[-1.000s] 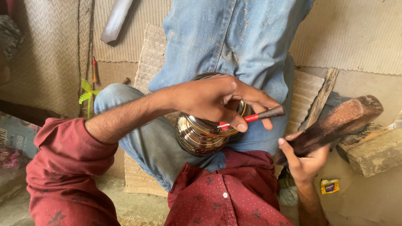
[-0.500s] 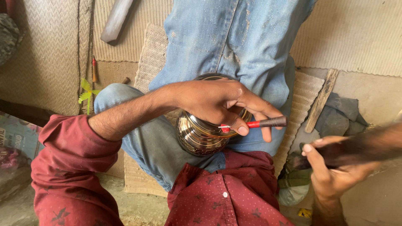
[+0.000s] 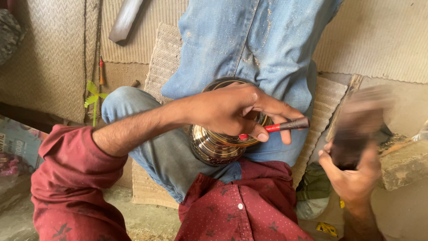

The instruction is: The person sits cross-legged on the floor and first sharpens a blade on a whetstone resting on their lap. They then hold a brass vase between their legs, position a small punch against its rim, and repeatedly strike the punch with a wooden mallet to shape or decorate the vessel.

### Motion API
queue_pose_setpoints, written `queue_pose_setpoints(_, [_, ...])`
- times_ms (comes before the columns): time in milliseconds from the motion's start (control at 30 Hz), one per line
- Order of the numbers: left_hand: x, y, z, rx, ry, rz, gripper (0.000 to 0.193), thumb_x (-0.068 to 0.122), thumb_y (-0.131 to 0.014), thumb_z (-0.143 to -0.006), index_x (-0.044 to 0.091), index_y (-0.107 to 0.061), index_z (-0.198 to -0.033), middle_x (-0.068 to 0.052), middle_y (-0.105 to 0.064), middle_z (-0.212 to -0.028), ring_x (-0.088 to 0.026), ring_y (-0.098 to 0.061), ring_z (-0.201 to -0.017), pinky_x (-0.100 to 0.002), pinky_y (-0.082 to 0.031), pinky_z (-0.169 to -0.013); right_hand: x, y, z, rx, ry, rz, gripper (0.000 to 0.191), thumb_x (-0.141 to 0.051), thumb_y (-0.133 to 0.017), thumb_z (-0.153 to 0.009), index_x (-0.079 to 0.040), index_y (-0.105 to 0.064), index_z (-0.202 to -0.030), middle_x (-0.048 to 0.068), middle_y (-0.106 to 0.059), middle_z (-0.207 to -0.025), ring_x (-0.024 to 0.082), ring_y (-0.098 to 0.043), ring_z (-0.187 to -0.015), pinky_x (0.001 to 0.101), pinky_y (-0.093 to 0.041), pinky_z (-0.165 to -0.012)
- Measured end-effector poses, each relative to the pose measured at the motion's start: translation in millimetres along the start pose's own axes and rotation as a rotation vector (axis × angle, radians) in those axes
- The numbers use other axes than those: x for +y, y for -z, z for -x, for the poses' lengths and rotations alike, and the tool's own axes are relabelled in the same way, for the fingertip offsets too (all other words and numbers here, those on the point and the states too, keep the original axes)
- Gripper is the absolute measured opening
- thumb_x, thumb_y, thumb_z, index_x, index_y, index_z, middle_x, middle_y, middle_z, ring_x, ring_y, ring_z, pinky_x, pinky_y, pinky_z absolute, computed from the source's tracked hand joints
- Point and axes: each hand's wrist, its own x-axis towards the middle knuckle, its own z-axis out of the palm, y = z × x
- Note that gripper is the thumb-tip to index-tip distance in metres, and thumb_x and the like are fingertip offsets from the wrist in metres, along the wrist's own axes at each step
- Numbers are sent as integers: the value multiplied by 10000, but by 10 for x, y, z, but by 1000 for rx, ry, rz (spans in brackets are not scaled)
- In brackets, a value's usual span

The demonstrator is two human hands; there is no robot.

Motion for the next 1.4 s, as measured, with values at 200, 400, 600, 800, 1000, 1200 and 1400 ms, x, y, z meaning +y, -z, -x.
queue_pose_setpoints(200, [41,-186,116,292,-97,-203,667,25,-763,-935,165,-525,-1542,52,-798,-1218,-84,-739,-984,-275,-587,-806,-88,75,-225,-183,-6,-46,825,79,-749,-835,-38,-392,-1570,67,-660,-968,112,-659,-869,284,-559,-799])
queue_pose_setpoints(400, [97,-316,167,439,69,-299,621,76,-755,-902,198,-545,-1473,87,-797,-1136,-114,-764,-848,-300,-593,-721,-154,139,-461,-302,25,33,666,65,-741,-835,-38,-453,-1426,76,-682,-960,118,-674,-871,281,-557,-829])
queue_pose_setpoints(600, [164,-351,172,515,97,-318,654,74,-756,-880,208,-527,-1477,94,-808,-1096,-121,-764,-853,-311,-588,-723,-313,151,-624,-331,75,201,806,41,-760,-798,-47,-473,-1546,88,-686,-957,134,-685,-854,288,-558,-794])
queue_pose_setpoints(800, [197,-447,250,580,282,-187,586,64,-734,-889,202,-586,-1440,99,-799,-1133,-212,-615,-614,-313,-516,-589,-541,145,-710,-319,35,238,796,49,-762,-763,10,-480,-1506,79,-689,-928,146,-677,-830,298,-553,-787])
queue_pose_setpoints(1000, [107,-580,397,666,-144,-266,496,-31,-696,-1017,90,-536,-1470,-22,-694,-1383,-116,-734,-1227,-250,-637,-933,-603,189,-555,-163,-42,1,535,-13,-756,-875,-17,-518,-1354,16,-679,-974,63,-672,-885,220,-557,-816])
queue_pose_setpoints(1200, [66,-531,479,609,-50,-258,578,-48,-710,-926,124,-585,-1463,-20,-772,-1259,-125,-802,-1027,-271,-639,-812,-505,233,-239,-152,84,392,249,-2,-806,-927,2,-634,-1106,51,-719,-924,103,-706,-806,238,-561,-764])
queue_pose_setpoints(1400, [115,-376,437,377,-52,-338,624,25,-784,-867,156,-591,-1446,25,-790,-1187,-197,-775,-945,-309,-587,-740,-428,96,165,-27,37,291,321,13,-814,-916,-1,-586,-1141,58,-707,-943,122,-681,-803,253,-559,-778])
